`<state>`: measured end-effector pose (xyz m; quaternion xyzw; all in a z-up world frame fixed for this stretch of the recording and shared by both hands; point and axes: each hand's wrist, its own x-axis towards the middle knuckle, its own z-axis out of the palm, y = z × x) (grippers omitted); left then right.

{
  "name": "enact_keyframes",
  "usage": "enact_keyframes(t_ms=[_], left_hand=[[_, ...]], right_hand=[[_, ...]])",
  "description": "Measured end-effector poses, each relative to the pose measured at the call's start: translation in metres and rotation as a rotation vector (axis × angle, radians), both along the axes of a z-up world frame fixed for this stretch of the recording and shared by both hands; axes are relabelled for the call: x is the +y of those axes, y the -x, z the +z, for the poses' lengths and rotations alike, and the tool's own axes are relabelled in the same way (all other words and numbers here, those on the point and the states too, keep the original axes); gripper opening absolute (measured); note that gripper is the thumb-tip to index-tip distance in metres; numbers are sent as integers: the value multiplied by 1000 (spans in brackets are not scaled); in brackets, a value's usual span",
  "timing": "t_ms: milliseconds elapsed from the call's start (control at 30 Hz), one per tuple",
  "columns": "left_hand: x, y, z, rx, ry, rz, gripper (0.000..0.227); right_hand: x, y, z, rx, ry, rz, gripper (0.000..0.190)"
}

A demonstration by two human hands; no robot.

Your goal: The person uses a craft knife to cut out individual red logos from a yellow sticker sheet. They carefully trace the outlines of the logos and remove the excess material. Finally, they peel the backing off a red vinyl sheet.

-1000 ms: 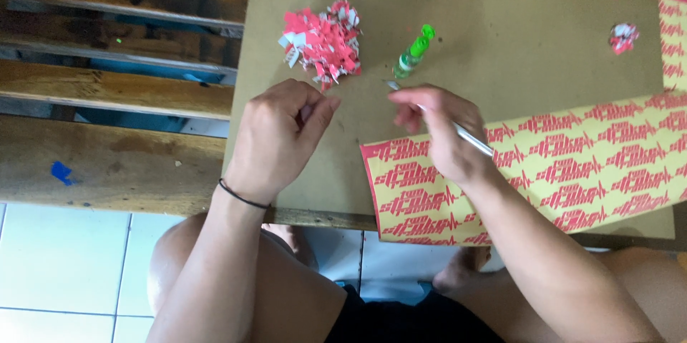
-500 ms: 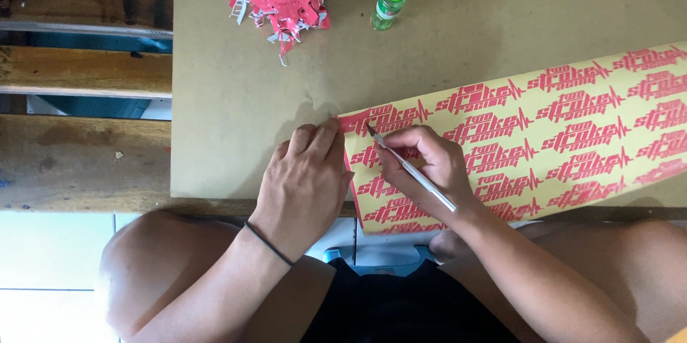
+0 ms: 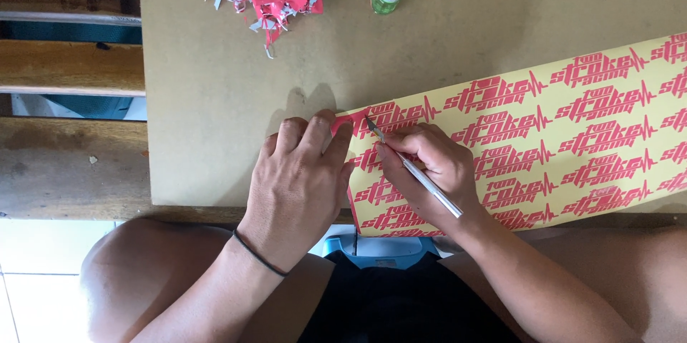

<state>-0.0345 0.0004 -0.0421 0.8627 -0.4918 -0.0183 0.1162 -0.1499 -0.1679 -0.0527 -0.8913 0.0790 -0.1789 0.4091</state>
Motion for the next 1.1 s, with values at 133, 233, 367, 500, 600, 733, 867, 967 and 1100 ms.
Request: enact_keyframes(t_ms=[133,233,367,500,600,733,867,967,1100], left_hand=[[0,-2,0,23,19,10,43],[-1,-5,-1,60,29,-6,41],[-7,-14,-8,11,58,-20,30],[-17,-22,-12,-71,69,-64,36],[-21,-26,-19,-40,79,-101,28],[-21,-30,-20,-15,97,-139,25],[-24,-36,-18,-26,151,-182,15],[-29,-42,-17,-48,162,-218,7],[-33,-48,-20,-130,165,-253,16]], right_hand=[[1,0,-1,12,6,-2,8],[1,0,-2,18,-2,-26,10],[0,-1,-1,6,30,4,10],[-1,0,-3,-28,43,4,12],[-2,2,-5,-23,37,7,10],[-2,3,-7,5,41,15,12],[-1,0,-4,-27,18,24,12],[-2,1,-3,-38,-16,24,11],[0,5,-5,8,-128,-55,10]])
